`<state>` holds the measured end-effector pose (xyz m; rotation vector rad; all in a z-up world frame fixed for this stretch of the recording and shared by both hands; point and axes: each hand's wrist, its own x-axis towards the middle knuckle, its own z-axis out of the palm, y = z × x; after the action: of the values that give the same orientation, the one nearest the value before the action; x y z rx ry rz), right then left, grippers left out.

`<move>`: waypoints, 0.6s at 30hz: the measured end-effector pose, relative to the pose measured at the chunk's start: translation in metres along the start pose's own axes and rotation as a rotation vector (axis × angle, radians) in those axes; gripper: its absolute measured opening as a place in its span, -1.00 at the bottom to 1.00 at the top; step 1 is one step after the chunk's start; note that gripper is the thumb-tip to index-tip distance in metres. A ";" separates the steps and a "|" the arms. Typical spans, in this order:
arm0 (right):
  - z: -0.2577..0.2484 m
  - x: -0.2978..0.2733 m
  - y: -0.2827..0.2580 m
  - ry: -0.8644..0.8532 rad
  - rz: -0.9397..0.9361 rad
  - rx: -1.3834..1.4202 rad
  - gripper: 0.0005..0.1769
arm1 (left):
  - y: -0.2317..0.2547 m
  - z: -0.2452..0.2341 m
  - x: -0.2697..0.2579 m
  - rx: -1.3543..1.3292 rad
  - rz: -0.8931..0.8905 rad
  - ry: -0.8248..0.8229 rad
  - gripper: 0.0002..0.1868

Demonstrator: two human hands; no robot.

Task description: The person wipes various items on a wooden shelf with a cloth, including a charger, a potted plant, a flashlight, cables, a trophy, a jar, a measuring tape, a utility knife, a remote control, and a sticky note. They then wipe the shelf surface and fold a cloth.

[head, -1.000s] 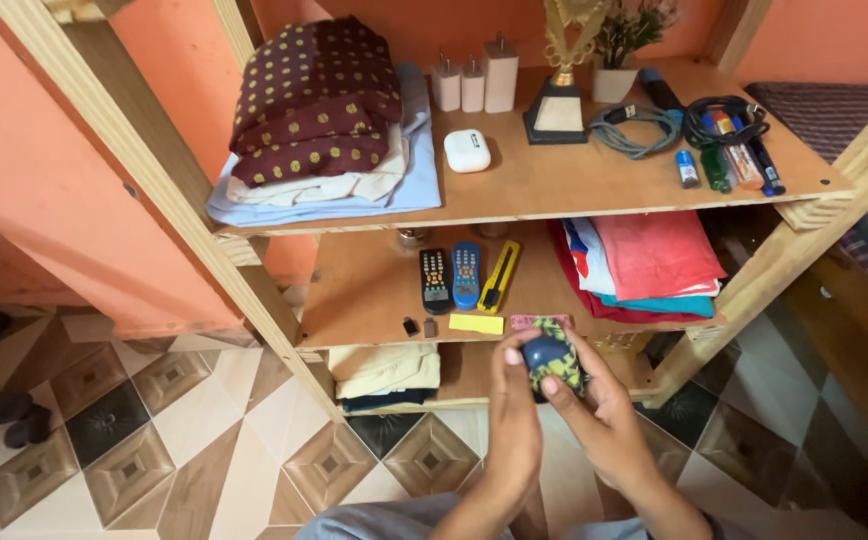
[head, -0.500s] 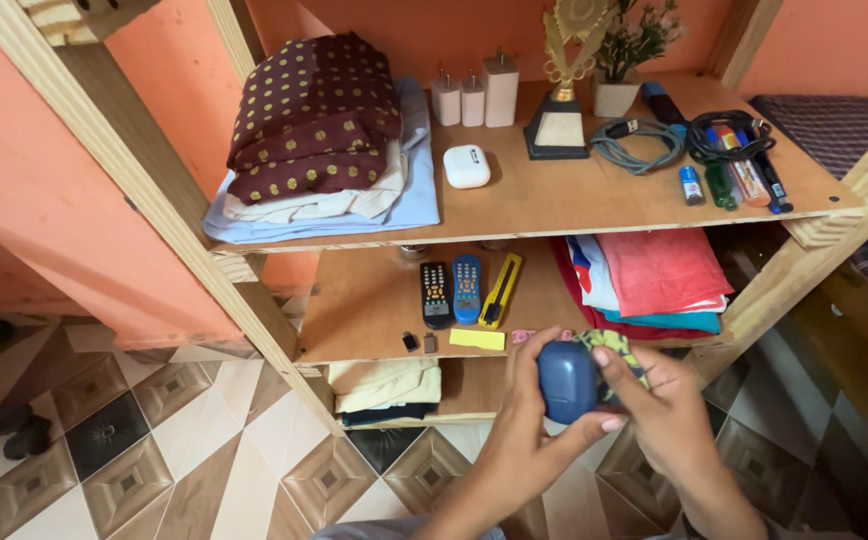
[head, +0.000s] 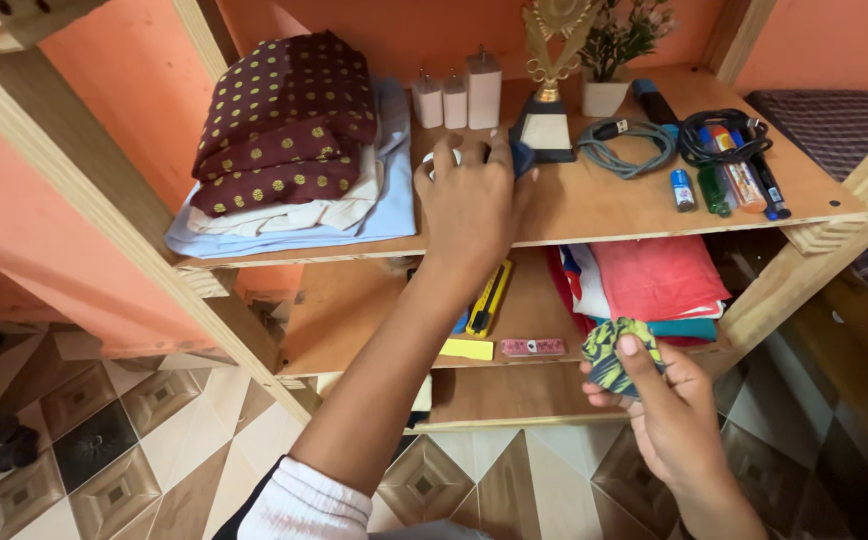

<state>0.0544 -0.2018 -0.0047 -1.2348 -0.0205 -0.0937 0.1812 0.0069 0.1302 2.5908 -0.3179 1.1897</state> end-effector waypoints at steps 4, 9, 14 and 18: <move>-0.003 0.007 -0.001 -0.008 -0.030 0.008 -0.63 | -0.004 0.016 0.005 0.052 -0.055 -0.067 -0.37; 0.004 0.027 0.011 -0.023 0.068 -0.063 -0.62 | -0.012 0.028 -0.006 0.007 0.107 0.355 -0.36; 0.000 0.045 0.023 -0.006 0.083 0.042 -0.68 | -0.025 0.037 -0.114 -0.344 0.711 0.339 -0.71; -0.014 0.045 0.034 -0.006 0.049 0.094 -0.71 | -0.019 0.091 -0.175 -0.418 0.434 -0.065 -0.56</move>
<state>0.1016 -0.2064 -0.0387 -1.1413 0.0002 -0.0456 0.1394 0.0090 -0.0638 2.2529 -1.0630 1.0220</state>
